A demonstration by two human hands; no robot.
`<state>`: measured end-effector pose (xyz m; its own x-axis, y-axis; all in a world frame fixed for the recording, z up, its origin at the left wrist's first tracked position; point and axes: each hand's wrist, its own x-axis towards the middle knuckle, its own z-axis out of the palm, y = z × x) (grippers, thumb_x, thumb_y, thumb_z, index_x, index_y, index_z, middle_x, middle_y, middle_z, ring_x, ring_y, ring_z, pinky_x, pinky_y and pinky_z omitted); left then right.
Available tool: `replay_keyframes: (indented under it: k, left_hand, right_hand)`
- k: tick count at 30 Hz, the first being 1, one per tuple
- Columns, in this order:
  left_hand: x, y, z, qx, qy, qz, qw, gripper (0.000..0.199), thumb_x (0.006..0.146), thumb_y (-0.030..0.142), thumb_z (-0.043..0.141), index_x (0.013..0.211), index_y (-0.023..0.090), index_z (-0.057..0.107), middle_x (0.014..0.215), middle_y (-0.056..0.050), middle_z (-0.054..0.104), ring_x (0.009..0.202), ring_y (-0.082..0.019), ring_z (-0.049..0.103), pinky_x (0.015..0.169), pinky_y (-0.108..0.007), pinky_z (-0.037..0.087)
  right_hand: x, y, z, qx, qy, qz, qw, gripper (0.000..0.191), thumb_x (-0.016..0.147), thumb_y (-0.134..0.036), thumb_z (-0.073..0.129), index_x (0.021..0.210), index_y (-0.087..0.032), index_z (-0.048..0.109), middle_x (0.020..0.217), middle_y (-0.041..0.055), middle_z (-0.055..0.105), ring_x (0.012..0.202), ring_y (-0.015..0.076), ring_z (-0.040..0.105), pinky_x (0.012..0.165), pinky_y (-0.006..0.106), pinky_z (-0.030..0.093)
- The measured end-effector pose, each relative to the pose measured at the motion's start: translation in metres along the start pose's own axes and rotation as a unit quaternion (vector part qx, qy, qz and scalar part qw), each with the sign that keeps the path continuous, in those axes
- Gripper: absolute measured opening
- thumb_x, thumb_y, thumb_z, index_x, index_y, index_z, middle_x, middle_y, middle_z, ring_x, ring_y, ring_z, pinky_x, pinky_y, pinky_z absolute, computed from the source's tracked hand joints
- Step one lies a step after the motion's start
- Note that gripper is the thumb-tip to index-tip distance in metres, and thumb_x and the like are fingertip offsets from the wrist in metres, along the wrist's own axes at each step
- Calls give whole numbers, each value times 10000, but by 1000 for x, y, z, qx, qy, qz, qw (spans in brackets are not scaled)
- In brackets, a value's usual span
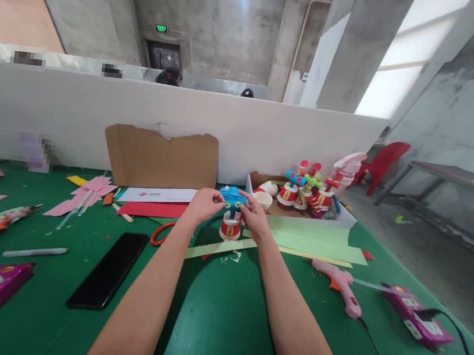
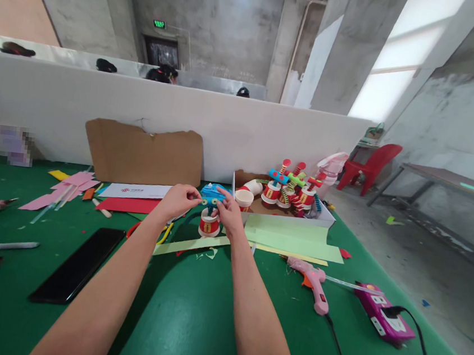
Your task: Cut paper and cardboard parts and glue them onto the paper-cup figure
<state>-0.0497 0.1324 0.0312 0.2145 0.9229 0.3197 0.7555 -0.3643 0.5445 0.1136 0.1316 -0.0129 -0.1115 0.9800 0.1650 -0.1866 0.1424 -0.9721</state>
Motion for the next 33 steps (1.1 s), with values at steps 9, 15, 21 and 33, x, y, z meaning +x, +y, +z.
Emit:
replay_keyframes:
  k: [9,15,21,33]
  left_hand:
    - [0,6,-1,42,-7,-12,999,130,715,208,583,717,170,707,710,-36,673,619,-146,565,598,-246,378]
    - [0,6,0,56,-6,-10,998,134,715,195,579,724,169,710,727,-45,677,646,-161,581,618,-255,386]
    - [-1,6,0,67,3,-5,998,122,718,221,592,707,182,706,687,-43,664,661,-180,587,638,-271,384]
    - [-1,-19,3,-259,8,-109,960,396,654,393,691,962,165,593,969,-74,635,803,-164,583,666,-267,441]
  right_hand:
    - [1,3,-1,-13,-1,-10,1000,500,761,-226,540,1260,-213,509,562,-64,464,442,67,458,362,159,307]
    - [1,4,-2,-16,0,-7,1000,501,751,-230,553,1249,-189,513,532,-66,473,438,74,465,365,160,309]
    - [1,4,-2,-12,8,2,1000,511,743,-246,570,1247,-183,511,507,-71,472,425,75,455,365,163,298]
    - [-1,0,-1,-27,35,27,999,468,755,-192,515,1223,-164,530,513,-51,494,433,93,452,373,180,302]
